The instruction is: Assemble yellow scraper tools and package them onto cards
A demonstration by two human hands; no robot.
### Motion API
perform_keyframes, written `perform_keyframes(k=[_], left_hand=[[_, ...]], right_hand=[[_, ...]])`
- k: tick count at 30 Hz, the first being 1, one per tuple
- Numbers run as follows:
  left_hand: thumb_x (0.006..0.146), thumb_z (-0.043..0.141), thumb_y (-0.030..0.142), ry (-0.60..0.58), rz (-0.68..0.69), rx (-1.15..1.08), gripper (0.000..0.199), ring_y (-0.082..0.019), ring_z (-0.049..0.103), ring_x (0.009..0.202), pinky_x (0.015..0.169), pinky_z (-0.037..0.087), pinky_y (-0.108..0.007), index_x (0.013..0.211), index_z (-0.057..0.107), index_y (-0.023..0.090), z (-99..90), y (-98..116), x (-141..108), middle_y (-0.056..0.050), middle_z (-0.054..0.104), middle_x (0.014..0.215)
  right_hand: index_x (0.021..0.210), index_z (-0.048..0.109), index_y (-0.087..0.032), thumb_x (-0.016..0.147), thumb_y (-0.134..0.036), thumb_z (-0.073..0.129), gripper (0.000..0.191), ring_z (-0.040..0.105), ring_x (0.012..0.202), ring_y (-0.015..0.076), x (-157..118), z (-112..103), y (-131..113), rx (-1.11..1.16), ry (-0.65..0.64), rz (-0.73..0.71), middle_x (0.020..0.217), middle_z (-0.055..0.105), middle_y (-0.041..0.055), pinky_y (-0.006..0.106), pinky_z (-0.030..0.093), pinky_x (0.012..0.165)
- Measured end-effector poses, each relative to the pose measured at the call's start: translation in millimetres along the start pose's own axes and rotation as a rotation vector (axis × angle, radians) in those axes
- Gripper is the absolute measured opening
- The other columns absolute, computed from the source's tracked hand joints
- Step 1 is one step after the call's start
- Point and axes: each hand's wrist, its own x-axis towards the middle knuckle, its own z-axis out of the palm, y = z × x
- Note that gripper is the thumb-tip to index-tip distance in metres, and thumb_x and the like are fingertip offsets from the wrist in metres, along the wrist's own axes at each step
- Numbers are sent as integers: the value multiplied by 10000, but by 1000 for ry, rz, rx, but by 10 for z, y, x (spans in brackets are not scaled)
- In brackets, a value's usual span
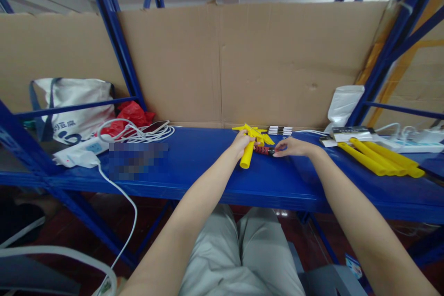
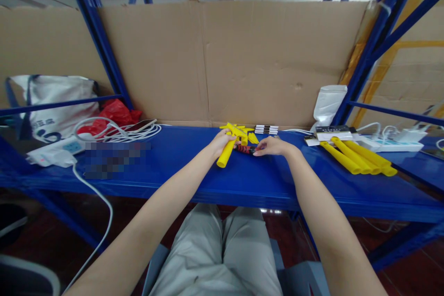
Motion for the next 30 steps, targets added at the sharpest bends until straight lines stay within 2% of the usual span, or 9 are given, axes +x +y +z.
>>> perform_keyframes(k=[6,10,12,14,17,21,26,30], left_hand=[[768,492,-19,60,1,-87,485,-108,643,573,413,421,-163,1224,467,143,-63,-22,76,-141,636,1114],[747,532,-11,109,-11,-112,561,-139,669,616,424,438,-172,1267,431,173,-78,-29,97,-145,625,1151],[752,505,-27,123,-13,-110,570,-143,674,635,424,430,-168,1280,412,168,-81,-25,100,-152,621,1161],[755,485,-37,119,-18,-105,570,-140,674,638,430,429,-170,1283,407,164,-85,-22,103,-155,618,1167],[761,469,-37,91,-30,-80,540,-123,661,612,444,435,-174,1264,429,156,-91,-22,107,-150,624,1158],[768,450,-40,44,-36,-36,507,-111,643,589,457,443,-181,1239,456,148,-91,-27,100,-135,646,1108],[774,457,-43,29,-20,-60,528,-108,637,569,464,445,-192,1266,437,147,-78,-18,90,-137,641,1094],[786,442,-50,16,7,-93,524,-94,627,546,446,428,-184,1277,411,132,-73,-11,105,-159,621,1132]], right_hand=[[729,685,-182,618,-471,703,310,640,785,236,2,-15,-9,-17,-22,38,746,699,47,301,469,690],[729,609,-178,599,-496,727,363,630,648,180,-74,-61,-23,230,-33,89,722,686,57,281,464,604],[731,568,-180,587,-510,738,398,590,548,139,-113,-92,-36,368,23,99,700,674,53,264,447,538],[726,540,-185,588,-516,740,411,521,462,102,-129,-120,-54,473,175,90,627,637,25,241,405,464],[703,517,-195,630,-488,724,366,419,388,69,-104,-149,-81,621,485,42,511,534,-36,218,334,393],[669,483,-216,705,-394,681,268,398,345,83,-40,-178,-84,808,817,25,452,454,-67,233,343,352],[638,427,-215,784,-226,586,216,349,304,67,-24,-240,-73,934,1147,133,489,477,-79,245,368,317],[637,402,-214,824,-134,524,237,339,293,72,-65,-307,-103,1062,1319,181,402,402,-103,217,320,304]])
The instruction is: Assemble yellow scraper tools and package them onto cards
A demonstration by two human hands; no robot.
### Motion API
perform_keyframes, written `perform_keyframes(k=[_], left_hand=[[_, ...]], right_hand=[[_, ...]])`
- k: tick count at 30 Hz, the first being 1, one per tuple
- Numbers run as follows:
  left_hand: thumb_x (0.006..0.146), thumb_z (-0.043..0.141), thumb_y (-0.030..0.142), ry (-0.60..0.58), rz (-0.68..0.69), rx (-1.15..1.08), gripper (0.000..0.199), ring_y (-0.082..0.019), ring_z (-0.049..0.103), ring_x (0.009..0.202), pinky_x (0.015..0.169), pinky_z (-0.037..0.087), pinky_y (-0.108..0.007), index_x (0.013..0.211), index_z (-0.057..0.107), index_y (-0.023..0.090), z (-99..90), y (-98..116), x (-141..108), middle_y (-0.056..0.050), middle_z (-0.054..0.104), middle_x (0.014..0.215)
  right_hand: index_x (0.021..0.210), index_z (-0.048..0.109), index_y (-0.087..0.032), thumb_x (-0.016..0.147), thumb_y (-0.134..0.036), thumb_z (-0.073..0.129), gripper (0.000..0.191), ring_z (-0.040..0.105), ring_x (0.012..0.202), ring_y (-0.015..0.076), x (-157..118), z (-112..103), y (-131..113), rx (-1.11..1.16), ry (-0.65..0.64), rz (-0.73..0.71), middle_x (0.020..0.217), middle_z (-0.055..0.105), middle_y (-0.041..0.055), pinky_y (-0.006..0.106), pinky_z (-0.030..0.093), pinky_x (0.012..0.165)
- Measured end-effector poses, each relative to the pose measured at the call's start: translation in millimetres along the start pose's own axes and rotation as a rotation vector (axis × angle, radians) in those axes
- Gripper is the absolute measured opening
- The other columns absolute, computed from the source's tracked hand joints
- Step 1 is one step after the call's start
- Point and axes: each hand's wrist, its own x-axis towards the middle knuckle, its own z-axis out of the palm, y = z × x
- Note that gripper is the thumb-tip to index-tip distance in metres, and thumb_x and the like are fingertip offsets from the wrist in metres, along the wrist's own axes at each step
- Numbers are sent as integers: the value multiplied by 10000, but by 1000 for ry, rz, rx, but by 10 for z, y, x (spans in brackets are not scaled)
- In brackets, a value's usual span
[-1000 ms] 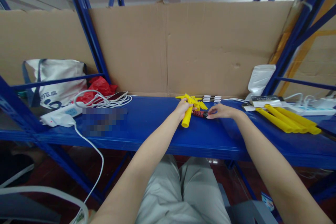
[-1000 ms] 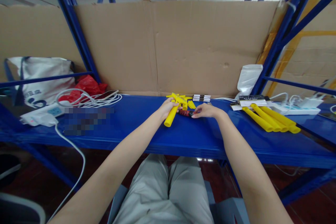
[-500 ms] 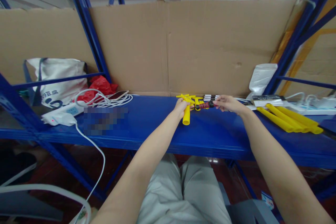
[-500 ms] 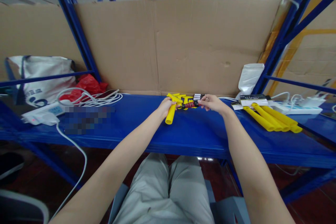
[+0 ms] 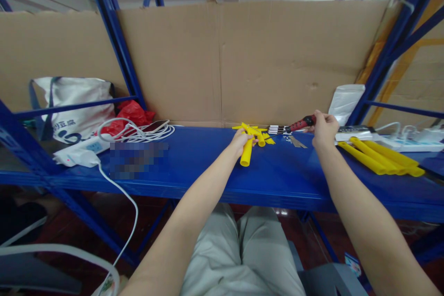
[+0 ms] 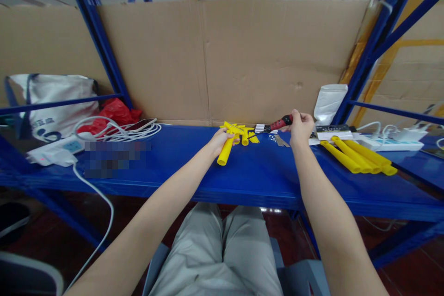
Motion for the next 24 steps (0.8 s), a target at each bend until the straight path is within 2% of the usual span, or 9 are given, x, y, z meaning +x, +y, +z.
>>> perform_keyframes(k=[3,6,12,19,24], left_hand=[[790,458,-37,-69,-33,39,478,-99,632,543,441,428,-183,1241,445,120,-6,-13,16,-167,624,1125],[791,504,-4,-150,-61,78,457,-119,650,567,452,445,-185,1224,459,135,0,-37,11,-151,640,1088],[787,459,-45,-223,-122,132,447,-116,643,526,434,454,-191,1187,434,153,65,-82,-84,-124,644,1046],[785,462,-50,-254,-156,119,444,-122,651,551,459,472,-199,1171,422,165,75,-112,-108,-113,634,1045],[776,478,-49,-282,-159,99,474,-132,657,560,478,486,-215,1196,418,162,70,-113,-84,-134,624,1076]], right_hand=[[616,397,-207,835,-112,511,265,323,290,64,11,-11,-47,86,97,4,364,362,-109,195,266,287],[601,395,-200,836,-108,507,276,300,287,54,24,-16,-59,154,134,15,378,376,-113,188,282,282],[608,392,-195,848,-118,477,267,304,295,52,1,8,-67,262,103,81,390,380,-116,176,319,296],[616,387,-195,834,-117,484,251,341,326,41,-58,36,-87,233,99,103,423,391,-110,152,311,303],[631,374,-217,822,-141,494,238,351,342,54,-47,23,-67,162,87,104,451,399,-102,183,382,346]])
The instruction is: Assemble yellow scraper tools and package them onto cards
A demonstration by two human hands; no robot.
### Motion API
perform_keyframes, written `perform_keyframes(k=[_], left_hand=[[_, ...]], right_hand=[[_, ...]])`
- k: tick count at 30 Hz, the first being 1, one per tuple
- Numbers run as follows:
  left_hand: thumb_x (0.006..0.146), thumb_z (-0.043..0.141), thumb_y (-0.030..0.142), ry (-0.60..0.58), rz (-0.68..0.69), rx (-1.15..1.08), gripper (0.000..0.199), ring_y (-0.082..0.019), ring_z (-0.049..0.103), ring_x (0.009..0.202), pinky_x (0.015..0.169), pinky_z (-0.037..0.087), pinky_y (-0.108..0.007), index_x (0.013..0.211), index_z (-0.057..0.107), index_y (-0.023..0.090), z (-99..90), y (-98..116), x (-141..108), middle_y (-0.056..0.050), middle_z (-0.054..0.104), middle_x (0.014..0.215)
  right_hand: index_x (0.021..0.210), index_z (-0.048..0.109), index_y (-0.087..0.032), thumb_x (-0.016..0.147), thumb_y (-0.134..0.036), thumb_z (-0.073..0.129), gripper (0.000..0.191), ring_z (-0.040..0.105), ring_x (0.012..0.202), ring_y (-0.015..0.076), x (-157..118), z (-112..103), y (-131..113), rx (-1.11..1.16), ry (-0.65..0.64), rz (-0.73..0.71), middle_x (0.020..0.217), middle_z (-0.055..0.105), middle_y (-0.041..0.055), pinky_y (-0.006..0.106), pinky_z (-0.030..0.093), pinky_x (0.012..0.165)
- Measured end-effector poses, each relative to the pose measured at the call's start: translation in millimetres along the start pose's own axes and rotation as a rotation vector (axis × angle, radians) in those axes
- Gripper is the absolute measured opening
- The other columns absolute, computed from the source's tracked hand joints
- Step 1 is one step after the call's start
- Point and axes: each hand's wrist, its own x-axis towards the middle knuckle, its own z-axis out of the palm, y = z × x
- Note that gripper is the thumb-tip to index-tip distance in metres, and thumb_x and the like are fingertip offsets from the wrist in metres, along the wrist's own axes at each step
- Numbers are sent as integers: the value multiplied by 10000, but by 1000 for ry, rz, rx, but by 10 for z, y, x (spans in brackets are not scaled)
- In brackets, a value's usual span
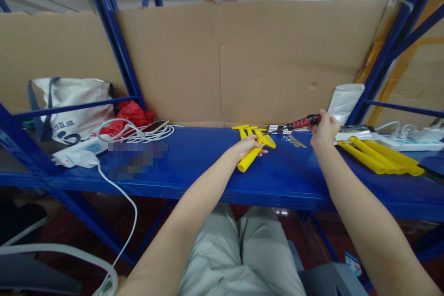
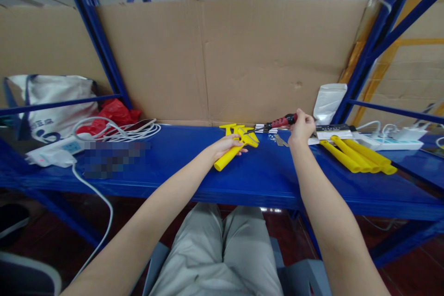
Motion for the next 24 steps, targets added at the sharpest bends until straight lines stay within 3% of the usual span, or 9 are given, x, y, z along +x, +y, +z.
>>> perform_keyframes(k=[6,15,24], left_hand=[[782,506,-20,-14,10,17,486,-141,669,593,485,492,-208,1213,403,178,7,-1,-4,-132,627,1069],[787,465,-40,-2,23,58,481,-126,649,561,454,471,-199,1203,375,184,31,-20,-13,-85,622,987],[780,495,-36,15,28,82,435,-126,648,545,438,447,-182,1127,398,208,6,-59,35,-64,617,951]], right_hand=[[634,367,-236,806,-189,501,223,326,337,74,49,-7,46,-58,10,-26,449,361,-98,239,449,388],[727,394,-241,758,-451,578,281,556,499,129,320,-64,291,-89,-39,-142,614,481,-52,322,545,468],[730,370,-245,708,-577,604,407,598,539,157,402,-98,413,-125,-73,-248,649,479,-37,328,538,428]])
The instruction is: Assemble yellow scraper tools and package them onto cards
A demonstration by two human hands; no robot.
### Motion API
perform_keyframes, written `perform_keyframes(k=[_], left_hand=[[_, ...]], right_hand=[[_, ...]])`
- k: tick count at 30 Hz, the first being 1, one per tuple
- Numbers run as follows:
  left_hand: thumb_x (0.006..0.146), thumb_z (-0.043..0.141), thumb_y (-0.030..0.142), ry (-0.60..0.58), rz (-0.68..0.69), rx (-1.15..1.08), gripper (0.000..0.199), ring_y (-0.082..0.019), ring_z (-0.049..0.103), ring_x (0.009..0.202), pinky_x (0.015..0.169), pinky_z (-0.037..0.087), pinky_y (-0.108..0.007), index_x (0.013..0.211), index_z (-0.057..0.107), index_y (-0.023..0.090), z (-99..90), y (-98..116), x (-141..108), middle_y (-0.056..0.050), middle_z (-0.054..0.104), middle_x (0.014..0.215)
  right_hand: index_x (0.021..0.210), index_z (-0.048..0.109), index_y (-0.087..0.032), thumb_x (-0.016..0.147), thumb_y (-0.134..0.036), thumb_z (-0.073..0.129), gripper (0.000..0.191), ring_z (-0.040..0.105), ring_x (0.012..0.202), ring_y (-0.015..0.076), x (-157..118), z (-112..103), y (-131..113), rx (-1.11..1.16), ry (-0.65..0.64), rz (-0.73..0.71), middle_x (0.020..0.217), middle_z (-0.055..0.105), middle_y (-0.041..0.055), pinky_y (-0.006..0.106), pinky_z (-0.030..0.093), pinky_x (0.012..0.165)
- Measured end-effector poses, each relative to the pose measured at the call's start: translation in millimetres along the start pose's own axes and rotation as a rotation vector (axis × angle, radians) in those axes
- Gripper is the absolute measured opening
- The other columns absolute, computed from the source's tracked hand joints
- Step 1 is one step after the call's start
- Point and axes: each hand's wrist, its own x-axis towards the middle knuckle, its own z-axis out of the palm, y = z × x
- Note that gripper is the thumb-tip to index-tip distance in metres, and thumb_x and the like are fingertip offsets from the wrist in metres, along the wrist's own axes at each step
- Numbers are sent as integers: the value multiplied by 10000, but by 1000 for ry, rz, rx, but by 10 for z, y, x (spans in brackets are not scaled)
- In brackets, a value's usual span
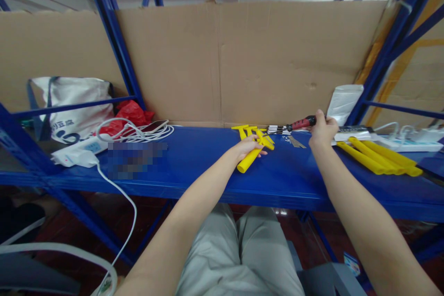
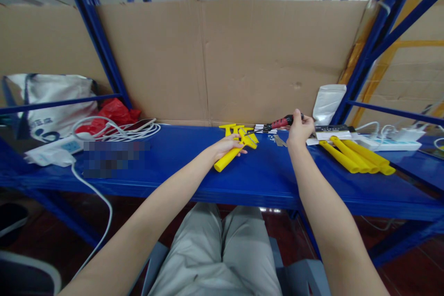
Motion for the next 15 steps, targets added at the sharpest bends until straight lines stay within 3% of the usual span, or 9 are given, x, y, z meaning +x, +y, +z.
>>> perform_keyframes(k=[7,15], left_hand=[[765,531,-40,30,14,34,446,-127,641,534,449,445,-185,1114,409,210,-3,23,-7,-53,634,907],[776,466,-65,86,13,63,431,-117,631,514,426,417,-175,1121,400,184,35,69,-55,-58,638,891]], right_hand=[[815,416,-246,720,-647,550,433,602,531,161,-46,19,-33,-39,-51,-46,683,513,-18,315,520,396],[859,417,-245,777,-596,504,371,587,553,140,-284,35,-300,-100,-89,-100,742,540,6,282,499,434]])
